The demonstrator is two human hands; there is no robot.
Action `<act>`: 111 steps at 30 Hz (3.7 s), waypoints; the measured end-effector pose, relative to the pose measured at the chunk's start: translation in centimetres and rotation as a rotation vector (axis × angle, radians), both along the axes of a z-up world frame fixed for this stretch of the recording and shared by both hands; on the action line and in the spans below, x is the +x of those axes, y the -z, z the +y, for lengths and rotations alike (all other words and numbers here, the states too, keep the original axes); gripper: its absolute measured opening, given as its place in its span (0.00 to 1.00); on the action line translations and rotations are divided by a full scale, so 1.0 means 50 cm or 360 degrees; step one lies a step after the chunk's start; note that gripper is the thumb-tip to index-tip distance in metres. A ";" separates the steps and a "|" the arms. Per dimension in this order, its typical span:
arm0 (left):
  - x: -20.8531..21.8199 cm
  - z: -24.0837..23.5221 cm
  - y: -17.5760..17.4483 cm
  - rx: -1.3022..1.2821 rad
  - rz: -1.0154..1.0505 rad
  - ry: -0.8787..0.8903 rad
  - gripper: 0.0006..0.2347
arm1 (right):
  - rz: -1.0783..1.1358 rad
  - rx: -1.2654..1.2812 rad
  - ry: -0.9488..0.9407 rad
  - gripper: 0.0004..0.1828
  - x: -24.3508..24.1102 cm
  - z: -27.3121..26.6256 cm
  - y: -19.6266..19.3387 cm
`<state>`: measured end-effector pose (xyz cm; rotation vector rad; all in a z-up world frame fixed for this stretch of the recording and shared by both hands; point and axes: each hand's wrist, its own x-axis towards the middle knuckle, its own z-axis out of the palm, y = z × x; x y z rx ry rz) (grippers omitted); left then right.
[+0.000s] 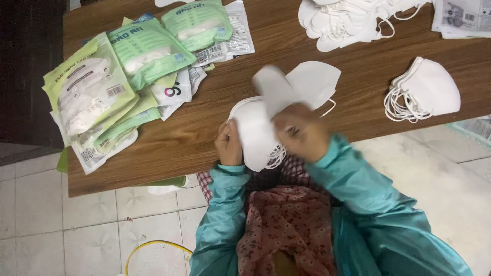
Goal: The person folds and stacks white protective masks on a wooden table at a manual workstation.
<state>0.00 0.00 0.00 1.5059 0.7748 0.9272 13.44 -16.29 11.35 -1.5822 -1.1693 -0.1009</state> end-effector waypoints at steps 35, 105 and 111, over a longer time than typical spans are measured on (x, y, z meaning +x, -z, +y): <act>-0.016 0.016 -0.032 -0.0590 0.0181 -0.0060 0.08 | -0.0698 -0.0644 0.0005 0.51 0.112 -0.024 0.159; -0.069 0.059 -0.040 0.0466 0.0270 0.0375 0.25 | 0.0454 0.0217 -0.0334 0.27 -0.014 0.062 0.213; -0.089 0.015 -0.031 0.0411 0.0271 0.0407 0.26 | 0.0165 -0.0359 -0.0214 0.51 -0.012 0.052 0.148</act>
